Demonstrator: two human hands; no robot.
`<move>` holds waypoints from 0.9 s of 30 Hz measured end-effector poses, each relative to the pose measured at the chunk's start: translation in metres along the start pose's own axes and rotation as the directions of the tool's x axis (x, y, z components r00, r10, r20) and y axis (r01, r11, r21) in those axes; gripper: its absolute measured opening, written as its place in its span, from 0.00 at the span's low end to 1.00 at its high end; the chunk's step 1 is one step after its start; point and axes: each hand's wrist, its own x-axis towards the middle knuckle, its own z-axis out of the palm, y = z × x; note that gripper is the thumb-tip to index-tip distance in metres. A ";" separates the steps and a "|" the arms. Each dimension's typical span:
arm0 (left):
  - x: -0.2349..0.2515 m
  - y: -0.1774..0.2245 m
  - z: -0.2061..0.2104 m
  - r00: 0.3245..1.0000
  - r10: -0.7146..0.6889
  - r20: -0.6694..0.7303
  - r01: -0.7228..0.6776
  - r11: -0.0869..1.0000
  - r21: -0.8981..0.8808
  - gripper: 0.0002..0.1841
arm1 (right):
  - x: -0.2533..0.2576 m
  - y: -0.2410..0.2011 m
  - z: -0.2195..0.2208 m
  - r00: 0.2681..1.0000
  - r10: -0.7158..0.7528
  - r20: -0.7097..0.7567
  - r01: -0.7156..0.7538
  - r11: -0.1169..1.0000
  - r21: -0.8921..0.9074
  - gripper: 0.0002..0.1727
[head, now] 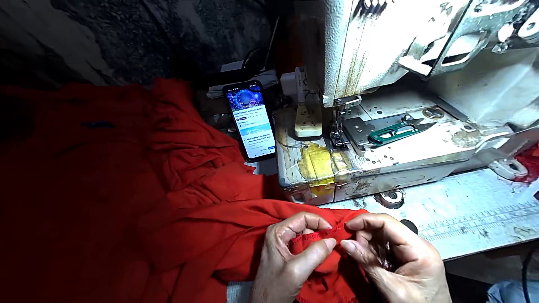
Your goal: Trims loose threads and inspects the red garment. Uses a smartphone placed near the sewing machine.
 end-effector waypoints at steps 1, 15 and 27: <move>0.000 0.000 0.001 1.000 0.002 -0.002 -0.002 1.000 -0.002 0.06 | 0.000 0.002 0.001 1.000 -0.002 -0.016 0.002 1.000 -0.003 0.12; 0.004 0.002 -0.003 0.998 -0.044 0.048 0.045 0.999 -0.004 0.06 | 0.008 0.037 0.004 0.914 -0.402 0.055 0.404 0.891 -0.207 0.09; 0.006 0.009 -0.001 0.992 -0.125 0.007 0.125 0.992 -0.011 0.05 | 0.008 0.040 0.007 0.872 -0.486 -0.052 0.461 0.854 -0.242 0.06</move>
